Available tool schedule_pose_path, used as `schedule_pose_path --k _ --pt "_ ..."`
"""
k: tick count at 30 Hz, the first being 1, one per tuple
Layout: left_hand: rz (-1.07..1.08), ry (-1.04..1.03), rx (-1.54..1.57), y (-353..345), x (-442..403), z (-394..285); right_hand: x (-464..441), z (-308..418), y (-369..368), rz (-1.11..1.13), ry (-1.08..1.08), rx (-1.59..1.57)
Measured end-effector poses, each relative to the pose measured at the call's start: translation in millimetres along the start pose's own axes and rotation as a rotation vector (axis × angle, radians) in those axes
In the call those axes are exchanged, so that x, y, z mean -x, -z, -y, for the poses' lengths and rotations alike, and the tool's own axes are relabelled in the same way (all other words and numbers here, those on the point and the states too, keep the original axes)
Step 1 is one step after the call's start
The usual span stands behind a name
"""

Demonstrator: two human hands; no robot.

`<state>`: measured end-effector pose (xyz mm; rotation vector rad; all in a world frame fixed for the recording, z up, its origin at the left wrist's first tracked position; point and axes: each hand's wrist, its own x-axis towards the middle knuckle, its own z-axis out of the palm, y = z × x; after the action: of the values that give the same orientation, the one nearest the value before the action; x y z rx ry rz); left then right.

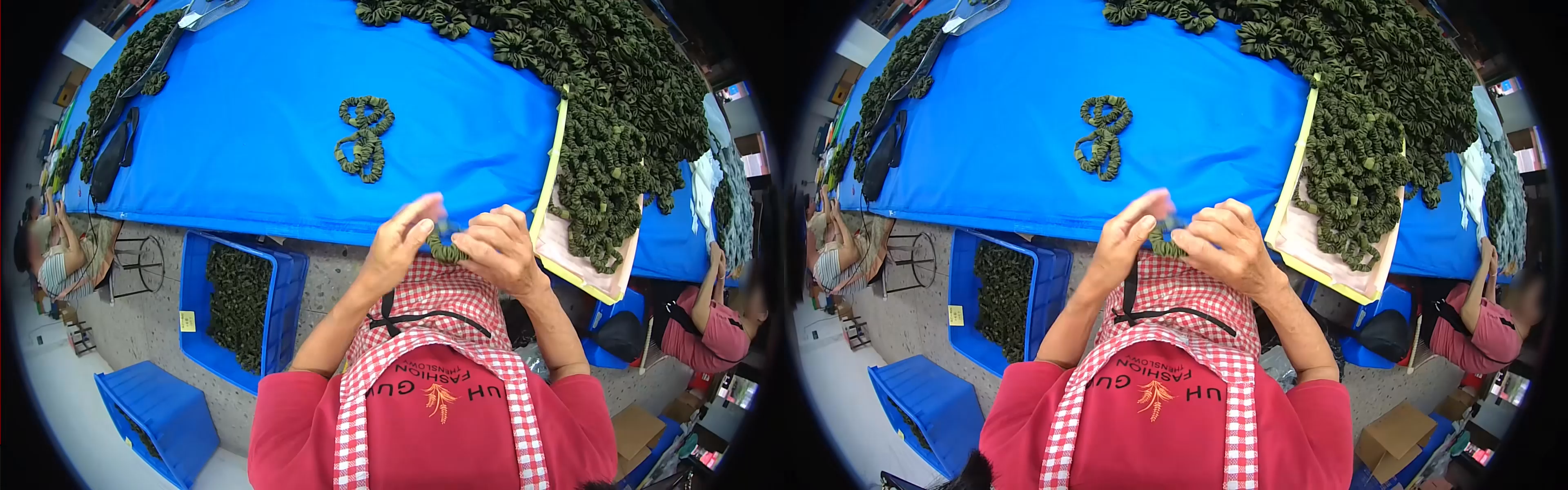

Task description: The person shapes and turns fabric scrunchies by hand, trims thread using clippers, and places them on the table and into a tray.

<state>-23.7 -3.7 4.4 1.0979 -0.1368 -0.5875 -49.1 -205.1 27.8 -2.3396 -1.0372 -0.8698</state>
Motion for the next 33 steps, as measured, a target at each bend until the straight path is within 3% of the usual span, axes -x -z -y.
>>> schedule_pose_path --k 4,9,14,15,17,19,20,24,25,29,30,33 --pt "-0.03 -0.736 -0.85 -3.2 -4.7 -2.2 -2.0 3.7 5.9 0.106 -0.303 -0.217" --pt "0.155 -0.511 -0.79 -9.1 -1.0 -3.5 -9.7 8.7 11.5 0.224 -0.259 -0.169" --pt "0.216 -0.473 -0.876 -17.2 -2.8 -7.8 -7.2 12.1 14.5 0.215 -0.254 -0.237" --pt "0.251 -0.44 -0.725 -18.9 -1.2 -12.1 -5.6 11.6 16.5 0.213 -0.255 -0.238" --pt "0.291 -0.403 -0.568 -17.5 6.3 -24.8 1.5 8.5 27.6 0.128 -0.509 -0.635" --pt "0.388 -0.493 -0.221 -5.3 16.2 -38.3 6.7 7.1 36.8 0.029 -0.759 -1.026" --pt "0.391 -0.498 -0.215 -6.1 14.3 -35.9 6.5 8.1 36.0 0.032 -0.759 -1.019" --pt "0.454 -0.301 -0.194 -1.8 7.9 -19.6 -0.3 24.6 5.2 -0.407 -0.968 -1.501" --pt "0.451 -0.296 -0.195 -3.3 8.1 -16.5 -2.6 27.4 4.0 -0.409 -0.972 -1.506" --pt "0.265 0.029 -0.081 -15.9 2.2 -4.8 -17.3 33.0 13.4 -0.071 -1.099 -1.194" --pt "0.263 0.028 -0.077 -18.0 1.6 -5.3 -18.2 31.9 14.6 -0.066 -1.1 -1.193" --pt "0.278 -0.185 -0.454 -25.2 3.2 -16.0 -20.1 28.7 15.5 0.098 -1.036 -1.008"
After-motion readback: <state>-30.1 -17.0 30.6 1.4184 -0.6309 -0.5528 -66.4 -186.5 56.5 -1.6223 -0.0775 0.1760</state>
